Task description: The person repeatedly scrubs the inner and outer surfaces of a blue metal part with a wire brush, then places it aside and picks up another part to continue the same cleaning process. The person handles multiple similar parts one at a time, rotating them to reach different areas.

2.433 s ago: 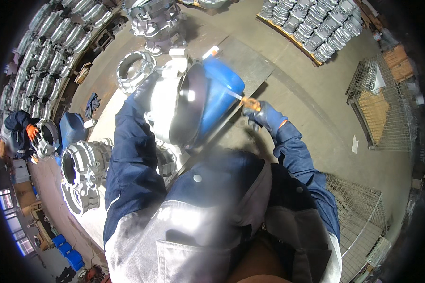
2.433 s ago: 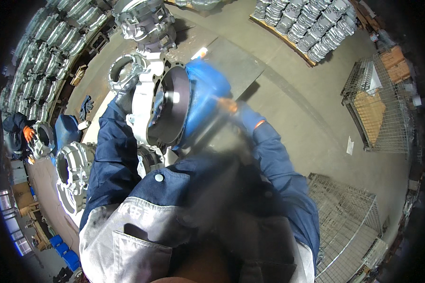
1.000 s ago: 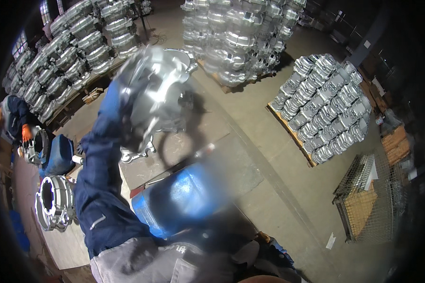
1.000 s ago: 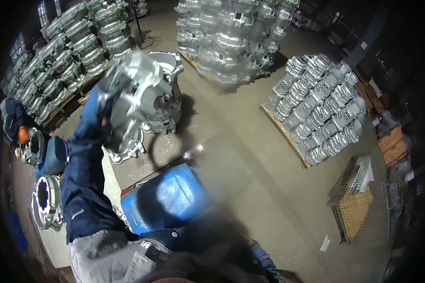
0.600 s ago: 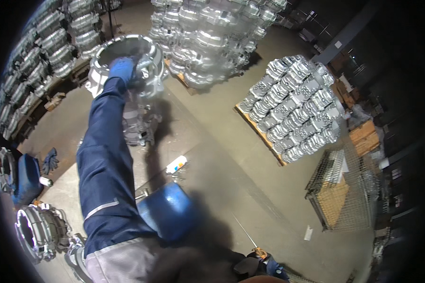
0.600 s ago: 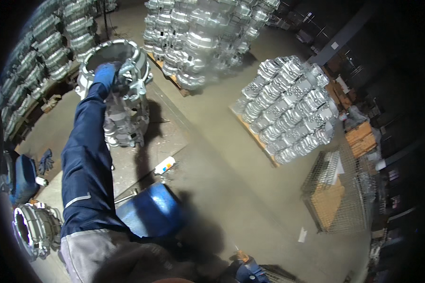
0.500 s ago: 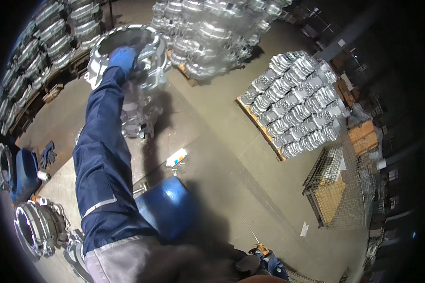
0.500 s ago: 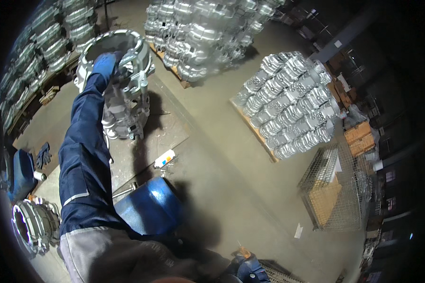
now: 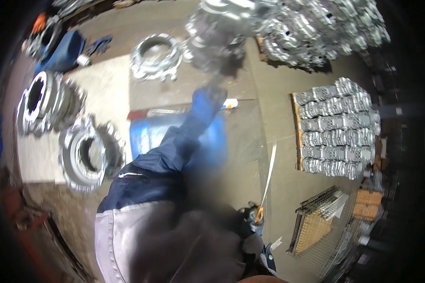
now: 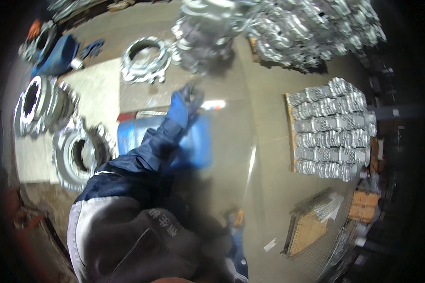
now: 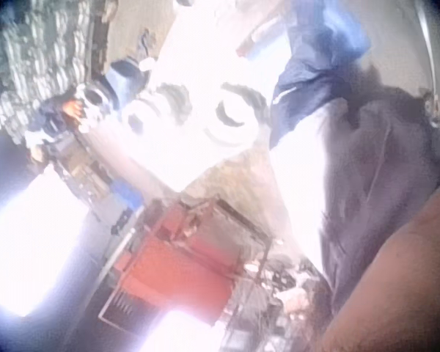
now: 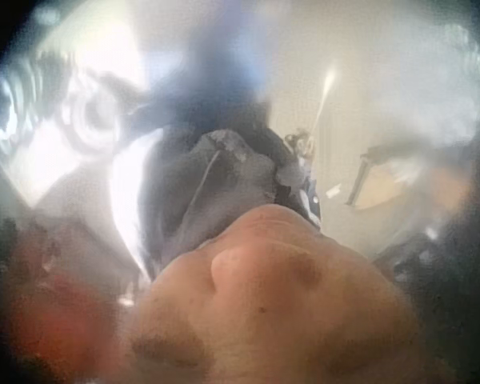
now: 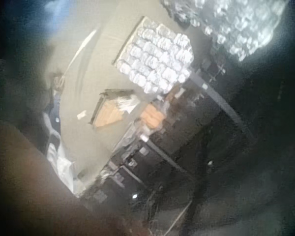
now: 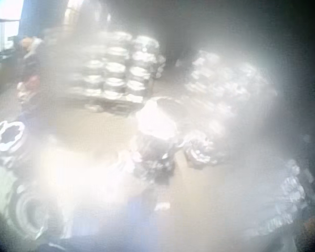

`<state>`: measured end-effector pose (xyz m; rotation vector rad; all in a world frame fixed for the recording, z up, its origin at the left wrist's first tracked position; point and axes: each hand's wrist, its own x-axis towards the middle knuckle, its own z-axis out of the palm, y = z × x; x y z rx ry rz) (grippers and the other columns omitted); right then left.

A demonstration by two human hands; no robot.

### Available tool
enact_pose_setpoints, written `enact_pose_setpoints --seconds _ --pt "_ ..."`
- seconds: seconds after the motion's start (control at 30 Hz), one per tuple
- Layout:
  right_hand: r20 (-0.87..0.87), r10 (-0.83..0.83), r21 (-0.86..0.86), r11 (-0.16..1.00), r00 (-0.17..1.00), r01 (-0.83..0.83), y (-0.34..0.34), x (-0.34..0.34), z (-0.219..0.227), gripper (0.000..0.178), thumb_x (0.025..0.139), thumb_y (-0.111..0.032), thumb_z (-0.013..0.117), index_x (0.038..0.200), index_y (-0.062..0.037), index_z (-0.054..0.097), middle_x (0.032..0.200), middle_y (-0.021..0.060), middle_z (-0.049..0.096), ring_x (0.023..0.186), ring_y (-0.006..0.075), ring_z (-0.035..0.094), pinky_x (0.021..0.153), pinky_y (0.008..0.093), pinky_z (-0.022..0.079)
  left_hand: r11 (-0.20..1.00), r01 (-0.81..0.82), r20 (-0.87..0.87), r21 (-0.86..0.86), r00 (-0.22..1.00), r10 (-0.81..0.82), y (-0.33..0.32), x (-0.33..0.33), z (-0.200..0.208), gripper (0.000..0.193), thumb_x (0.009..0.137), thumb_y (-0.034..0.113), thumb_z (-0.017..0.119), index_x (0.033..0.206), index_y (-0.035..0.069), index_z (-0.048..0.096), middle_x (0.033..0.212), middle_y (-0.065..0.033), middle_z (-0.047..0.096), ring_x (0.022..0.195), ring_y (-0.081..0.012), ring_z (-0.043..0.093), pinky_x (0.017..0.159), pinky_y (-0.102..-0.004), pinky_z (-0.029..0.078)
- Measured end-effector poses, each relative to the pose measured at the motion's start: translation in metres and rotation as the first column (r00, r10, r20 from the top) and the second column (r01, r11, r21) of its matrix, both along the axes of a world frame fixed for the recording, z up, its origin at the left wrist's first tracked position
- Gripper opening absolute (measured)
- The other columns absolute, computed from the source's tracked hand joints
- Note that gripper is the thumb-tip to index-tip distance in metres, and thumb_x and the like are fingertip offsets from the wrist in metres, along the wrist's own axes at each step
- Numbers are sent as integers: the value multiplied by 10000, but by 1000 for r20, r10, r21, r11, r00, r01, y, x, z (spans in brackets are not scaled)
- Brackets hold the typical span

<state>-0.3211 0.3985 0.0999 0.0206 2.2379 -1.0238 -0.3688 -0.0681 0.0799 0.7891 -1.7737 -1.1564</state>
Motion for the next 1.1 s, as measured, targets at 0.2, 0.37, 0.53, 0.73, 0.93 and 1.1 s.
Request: enact_pose_setpoints --seconds 0.2,0.37,0.53,0.73,0.93,1.1 --pt "-264 215 -147 954 940 -260 -3 43 -6 462 925 -170 548 1320 10 390 1195 143 535 1012 200 538 875 313 445 901 -85 411 426 905 -109 88 218 -54 368 863 242 543 1178 64 609 843 -187 674 746 -301 651 698 -370 514" --pt "-571 249 -276 839 782 -469 -55 82 -11 369 939 -142 548 1265 1 450 953 109 596 836 160 571 753 278 467 947 -257 627 195 775 81 95 348 -67 366 818 305 657 1109 85 631 887 -167 696 762 -259 676 721 -356 525" --pt "-227 260 -509 790 939 -341 -73 125 -3 368 941 -140 559 1260 24 473 1066 105 584 883 129 576 779 252 475 863 -319 650 -392 567 505 94 439 -75 433 767 274 660 1166 117 602 771 -130 662 688 -311 648 657 -408 523" --pt "-144 309 -429 837 940 -341 -51 149 -19 429 913 -44 540 1322 17 427 1302 166 485 996 163 559 843 268 485 843 -322 873 -431 90 480 35 473 -108 415 813 280 565 1155 45 570 977 -115 620 883 -268 625 808 -363 466" --pt "-103 167 -358 913 981 -193 -53 186 -24 340 954 -107 505 1259 41 487 1039 102 564 795 149 561 682 282 501 940 -273 961 -205 125 246 -18 458 -142 313 808 352 577 994 105 626 885 -117 674 814 -284 669 691 -430 516" --pt "-142 -1 -441 895 990 -63 -53 207 -22 332 879 -61 646 1186 0 536 934 39 566 799 121 563 708 264 490 915 -164 880 -368 257 399 -24 464 -139 269 795 267 608 1011 119 670 960 -156 684 900 -365 651 784 -440 515"
